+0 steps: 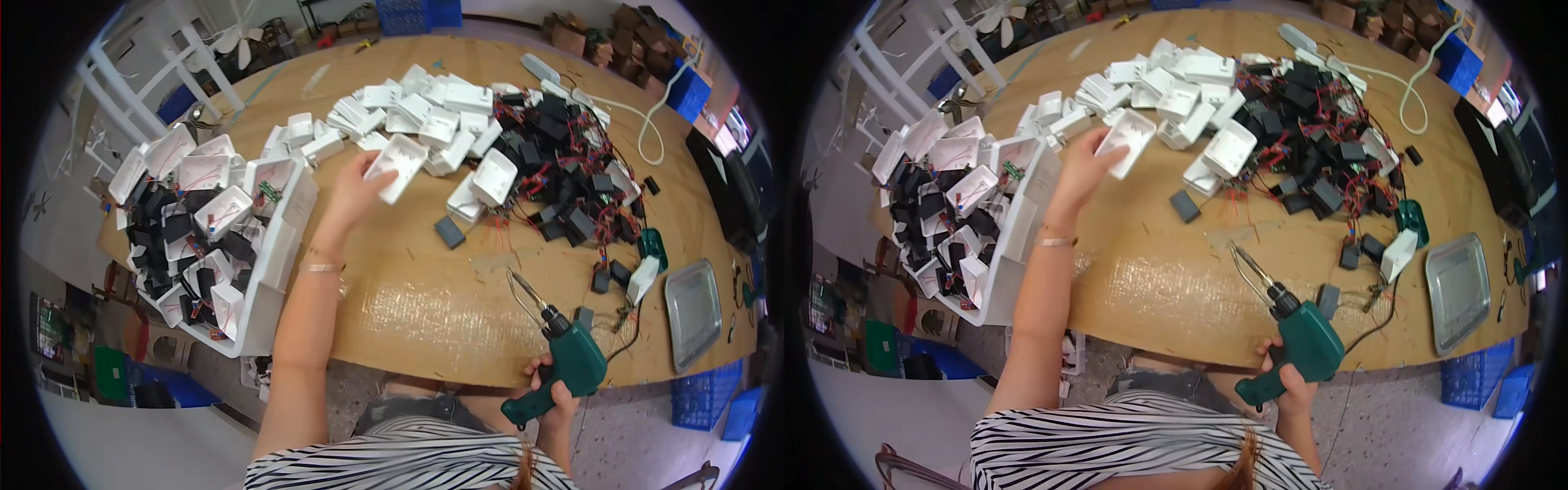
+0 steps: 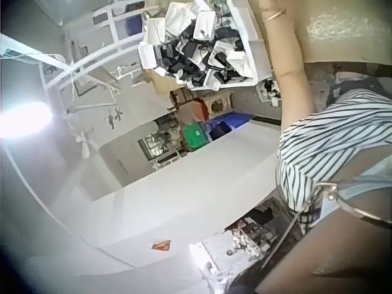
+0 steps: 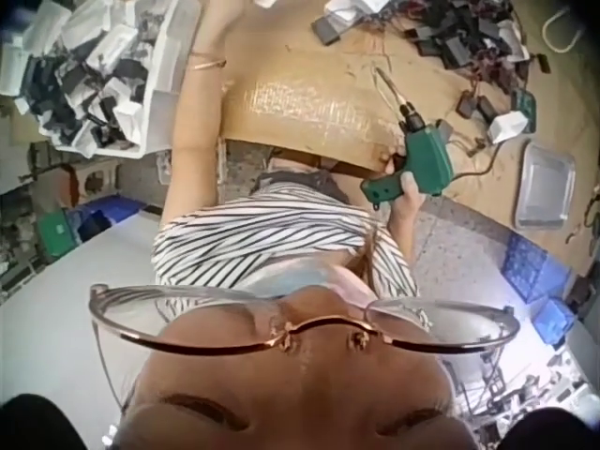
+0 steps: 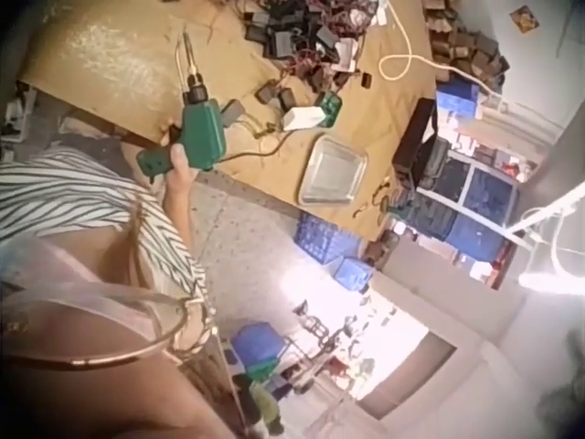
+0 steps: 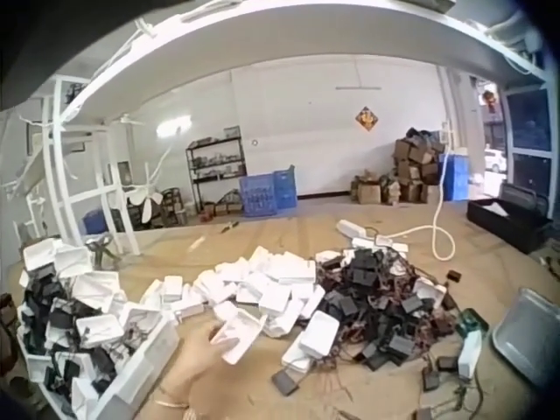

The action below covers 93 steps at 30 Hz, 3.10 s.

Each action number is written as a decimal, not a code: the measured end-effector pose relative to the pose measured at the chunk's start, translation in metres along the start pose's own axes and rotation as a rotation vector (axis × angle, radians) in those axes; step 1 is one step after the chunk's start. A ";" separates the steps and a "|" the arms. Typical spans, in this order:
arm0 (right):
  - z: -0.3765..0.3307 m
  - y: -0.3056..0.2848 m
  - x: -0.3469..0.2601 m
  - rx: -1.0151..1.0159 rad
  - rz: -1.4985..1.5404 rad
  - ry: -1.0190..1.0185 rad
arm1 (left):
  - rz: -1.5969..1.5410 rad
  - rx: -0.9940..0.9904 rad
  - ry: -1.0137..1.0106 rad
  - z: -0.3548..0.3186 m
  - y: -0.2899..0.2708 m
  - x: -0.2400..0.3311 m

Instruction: Soldering wires to electronic components inside a small plastic housing at a workstation.

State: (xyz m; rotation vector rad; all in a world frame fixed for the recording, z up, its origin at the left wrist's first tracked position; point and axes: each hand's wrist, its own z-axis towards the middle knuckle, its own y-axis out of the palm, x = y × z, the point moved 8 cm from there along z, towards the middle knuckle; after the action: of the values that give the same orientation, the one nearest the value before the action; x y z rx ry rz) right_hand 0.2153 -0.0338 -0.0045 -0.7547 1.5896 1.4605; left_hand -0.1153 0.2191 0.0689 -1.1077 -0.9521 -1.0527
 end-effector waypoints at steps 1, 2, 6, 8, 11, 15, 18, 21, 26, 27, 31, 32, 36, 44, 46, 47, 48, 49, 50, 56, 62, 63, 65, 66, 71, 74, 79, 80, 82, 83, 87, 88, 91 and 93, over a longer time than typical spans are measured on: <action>0.000 0.001 -0.001 -0.011 0.021 -0.002 | 0.059 -0.083 0.001 -0.026 0.013 0.009; 0.000 0.002 -0.003 -0.018 0.039 -0.007 | 0.113 -0.171 0.006 -0.054 0.027 0.014; 0.003 0.003 -0.001 -0.037 0.103 -0.019 | 0.373 -0.409 0.102 -0.149 0.078 0.020; 0.005 0.002 -0.004 -0.027 0.076 -0.030 | 0.397 -0.455 0.151 -0.167 0.095 0.033; 0.008 0.000 -0.015 -0.043 0.026 -0.089 | 0.482 -0.477 0.271 -0.163 0.102 0.061; 0.010 -0.001 -0.012 -0.009 0.056 -0.102 | 0.727 -0.245 0.728 -0.111 0.112 0.084; 0.009 0.001 -0.013 -0.003 0.057 -0.118 | 0.895 -0.357 1.168 -0.094 0.150 0.086; 0.008 0.001 -0.013 -0.011 0.030 -0.124 | 0.880 -0.506 1.193 -0.074 0.168 0.068; 0.009 0.001 -0.014 0.010 -0.016 -0.114 | -0.182 -0.090 0.073 -0.013 0.103 0.071; 0.009 0.003 -0.014 0.005 -0.011 -0.113 | -0.284 0.059 0.224 -0.002 0.074 0.080; 0.011 0.003 -0.011 0.012 -0.005 -0.104 | -0.218 0.183 0.568 -0.005 0.010 0.116; 0.011 0.003 -0.011 0.009 -0.004 -0.099 | -0.191 0.078 0.452 -0.011 0.011 0.113; 0.011 0.003 -0.011 0.003 -0.024 -0.120 | -0.143 -0.172 0.134 -0.055 0.023 0.077; 0.009 0.006 -0.013 -0.056 -0.053 -0.147 | -0.178 -0.100 -0.100 -0.124 0.016 0.030; 0.008 0.007 -0.013 -0.061 -0.052 -0.131 | -0.184 -0.104 -0.121 -0.136 0.020 0.037; 0.007 0.007 -0.012 -0.067 -0.047 -0.118 | -0.187 -0.108 -0.129 -0.144 0.022 0.038; 0.006 0.007 -0.012 -0.056 -0.051 -0.112 | -0.206 -0.105 -0.127 -0.152 0.023 0.038; 0.003 0.007 -0.014 -0.040 -0.051 -0.119 | -0.225 -0.104 -0.127 -0.160 0.026 0.039; 0.001 0.006 -0.014 -0.023 -0.052 -0.124 | -0.227 -0.115 -0.140 -0.167 0.029 0.042; -0.023 0.001 -0.014 -0.004 -0.150 -0.100 | 0.241 -0.078 0.271 -0.196 0.056 0.068; -0.040 -0.003 -0.020 0.065 -0.174 -0.114 | 0.380 -0.112 0.437 -0.207 0.092 0.048; -0.043 -0.006 -0.020 0.074 -0.177 -0.110 | 0.395 -0.090 0.462 -0.208 0.096 0.045; -0.049 -0.010 -0.017 0.077 -0.242 -0.085 | 0.407 -0.073 0.483 -0.210 0.099 0.043; -0.052 -0.011 -0.017 0.083 -0.244 -0.079 | 0.471 -0.049 0.516 -0.211 0.100 0.048; -0.062 -0.020 -0.004 0.070 -0.393 0.063 | 0.604 0.038 0.583 -0.215 0.106 0.046; -0.063 -0.025 0.000 0.023 -0.423 0.082 | 0.635 0.055 0.587 -0.215 0.107 0.046; -0.062 -0.023 0.003 0.053 -0.544 0.086 | 0.701 0.048 0.611 -0.216 0.111 0.045; -0.062 -0.024 0.003 0.053 -0.547 0.090 | 0.699 0.048 0.607 -0.215 0.111 0.045; -0.061 -0.021 0.003 0.031 -0.536 0.123 | 0.711 0.049 0.620 -0.215 0.111 0.046; -0.060 -0.020 0.002 0.029 -0.538 0.126 | 0.711 0.050 0.617 -0.215 0.111 0.044; -0.058 -0.015 0.003 0.050 -0.546 0.158 | 0.663 0.078 0.618 -0.216 0.110 0.042; -0.058 -0.016 0.003 0.071 -0.567 0.171 | 0.667 0.080 0.617 -0.215 0.110 0.042; -0.058 -0.016 0.003 0.057 -0.566 0.177 | 0.645 0.079 0.612 -0.215 0.110 0.042; -0.059 -0.017 0.004 0.068 -0.562 0.199 | 0.677 0.062 0.604 -0.214 0.109 0.044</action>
State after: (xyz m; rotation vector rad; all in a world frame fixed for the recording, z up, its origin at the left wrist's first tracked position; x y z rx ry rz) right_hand 0.2177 -0.0940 -0.0170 -1.2187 1.4031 0.9408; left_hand 0.0167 0.0143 0.0463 -0.8795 -0.0994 -0.7107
